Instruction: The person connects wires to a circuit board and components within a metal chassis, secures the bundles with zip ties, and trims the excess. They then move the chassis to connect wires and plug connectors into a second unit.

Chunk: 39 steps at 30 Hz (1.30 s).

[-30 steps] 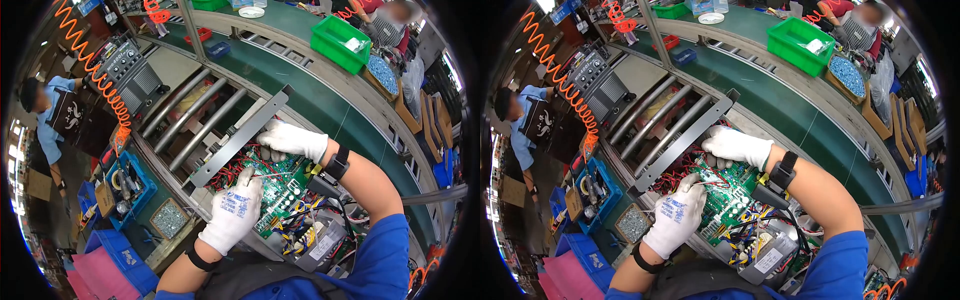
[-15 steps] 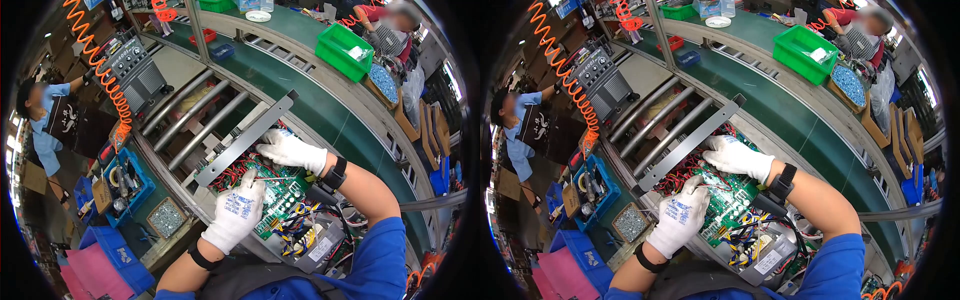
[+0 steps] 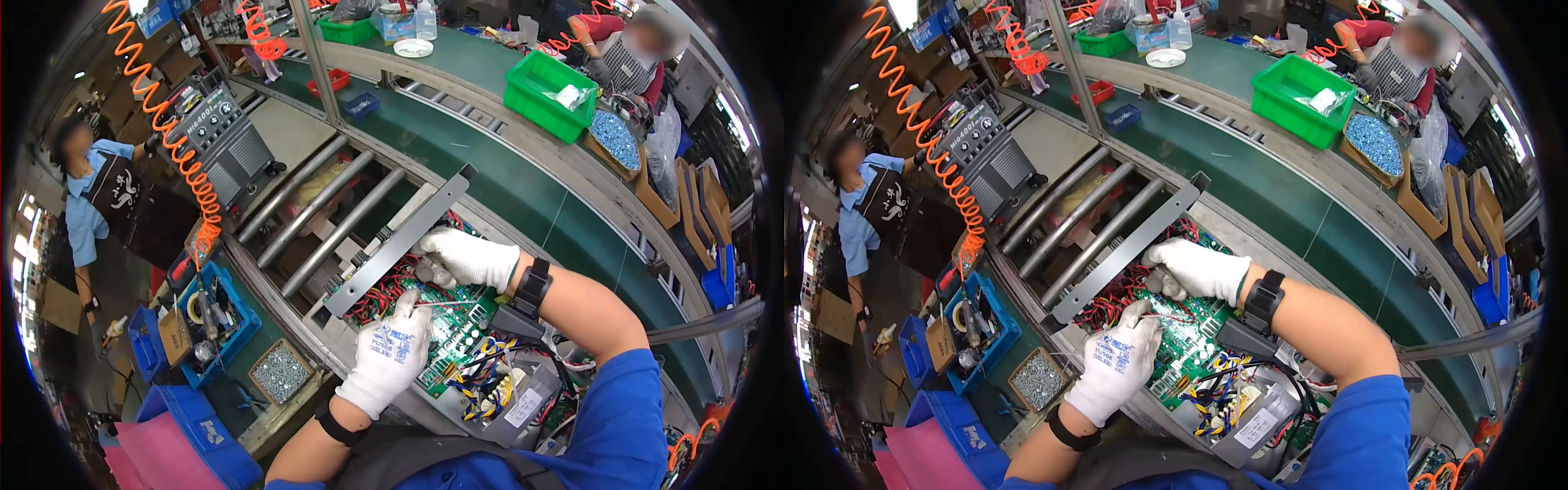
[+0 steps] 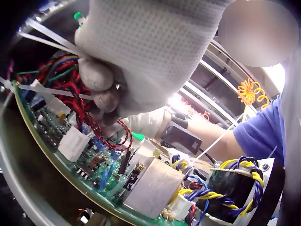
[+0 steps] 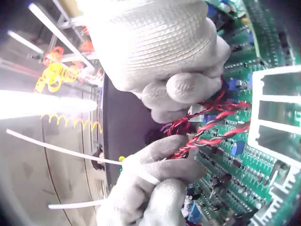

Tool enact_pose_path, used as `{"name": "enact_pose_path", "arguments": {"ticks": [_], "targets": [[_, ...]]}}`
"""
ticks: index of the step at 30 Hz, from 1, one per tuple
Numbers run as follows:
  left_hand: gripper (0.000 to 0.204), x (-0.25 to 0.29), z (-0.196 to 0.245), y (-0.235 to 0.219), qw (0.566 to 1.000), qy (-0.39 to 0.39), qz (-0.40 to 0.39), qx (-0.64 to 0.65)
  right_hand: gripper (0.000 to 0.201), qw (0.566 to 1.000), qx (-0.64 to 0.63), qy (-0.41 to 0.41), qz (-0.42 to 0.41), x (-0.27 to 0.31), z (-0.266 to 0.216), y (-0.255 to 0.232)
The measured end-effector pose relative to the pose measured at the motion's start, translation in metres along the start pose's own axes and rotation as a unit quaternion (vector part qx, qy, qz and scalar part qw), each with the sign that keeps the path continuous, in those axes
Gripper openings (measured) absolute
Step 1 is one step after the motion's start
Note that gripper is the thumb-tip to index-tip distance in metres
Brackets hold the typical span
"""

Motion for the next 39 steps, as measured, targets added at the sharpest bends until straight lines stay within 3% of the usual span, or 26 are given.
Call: {"name": "enact_pose_path", "arguments": {"ticks": [6, 8, 9, 12, 14, 16, 20, 22, 23, 25, 26, 28, 29, 30, 32, 33, 34, 36, 39], "targets": [[0.014, 0.004, -0.003, 0.005, 1.0, 0.001, -0.024, 0.011, 0.022, 0.981, -0.186, 0.007, 0.049, -0.006, 0.014, -0.011], [0.015, 0.004, -0.002, 0.004, 1.0, -0.002, -0.028, -0.001, 0.018, 0.997, -0.059, -0.009, 0.053, 0.006, 0.003, -0.003], [0.016, 0.004, -0.001, 0.004, 0.999, -0.002, -0.029, -0.014, 0.024, 0.991, 0.095, -0.049, 0.08, 0.016, -0.015, 0.006], [0.016, 0.003, -0.002, 0.004, 1.0, -0.002, -0.021, -0.009, 0.028, 0.98, 0.185, -0.06, 0.04, 0.02, -0.021, 0.02], [0.016, 0.005, -0.002, 0.003, 1.0, 0.012, -0.009, -0.005, 0.024, 0.984, 0.162, -0.045, 0.059, 0.014, -0.011, 0.009], [0.015, 0.004, -0.001, 0.0, 1.0, 0.025, 0.003, -0.002, 0.02, 0.993, -0.106, -0.01, 0.049, 0.009, -0.001, 0.004], [0.015, 0.006, -0.003, 0.002, 0.999, 0.015, -0.014, -0.025, 0.016, 0.988, -0.143, -0.002, 0.052, 0.016, -0.007, 0.003], [0.015, 0.007, -0.006, 0.003, 0.999, 0.001, -0.022, -0.034, 0.019, 0.994, -0.102, -0.008, 0.034, 0.022, -0.019, 0.007], [0.015, 0.006, -0.006, 0.002, 0.999, 0.001, -0.024, -0.026, 0.022, 0.997, 0.047, -0.004, 0.064, 0.025, -0.028, 0.005], [0.015, 0.007, -0.007, 0.001, 1.0, -0.002, -0.027, -0.015, 0.03, 0.943, 0.318, -0.028, 0.096, 0.022, -0.047, -0.002], [0.014, 0.006, -0.006, 0.001, 1.0, 0.001, -0.025, -0.017, 0.03, 0.943, 0.318, -0.026, 0.097, 0.017, -0.042, -0.008], [0.014, 0.006, -0.006, -0.001, 1.0, 0.005, -0.021, -0.02, 0.032, 0.823, 0.532, -0.198, 0.008, 0.02, -0.063, 0.027], [0.014, 0.006, -0.006, 0.0, 1.0, -0.002, -0.029, -0.011, 0.032, 0.903, 0.417, -0.08, 0.073, 0.02, -0.05, 0.008], [0.014, 0.005, -0.007, 0.001, 0.999, -0.008, -0.036, -0.003, 0.032, 0.902, 0.417, -0.08, 0.075, 0.02, -0.049, 0.006], [0.014, 0.004, -0.009, 0.001, 0.999, -0.017, -0.033, 0.026, 0.032, 0.985, 0.162, -0.037, 0.044, 0.015, -0.035, 0.0], [0.014, 0.004, -0.01, 0.001, 0.997, -0.029, -0.032, 0.056, 0.029, 0.996, 0.073, -0.045, 0.016, 0.018, -0.031, 0.001], [0.014, 0.002, -0.007, 0.001, 0.997, -0.028, -0.033, 0.057, 0.029, 0.996, 0.072, -0.045, 0.018, 0.022, -0.029, -0.001], [0.016, -0.005, -0.013, -0.01, 0.988, -0.094, 0.028, 0.118, 0.027, 0.976, 0.208, -0.062, 0.022, 0.04, -0.037, 0.009], [0.016, -0.013, -0.017, -0.004, 0.987, -0.118, 0.002, 0.104, 0.027, 0.982, 0.174, -0.067, 0.025, 0.038, -0.038, 0.007]]}}
Point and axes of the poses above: each hand's wrist, its own x-axis away from the middle knuckle, its own y-axis out of the palm, z = x × y, the point moved 9 cm from there along -x, towards the middle knuckle, and after that the axes turned 7 degrees about -x, right-handed, at the moved point
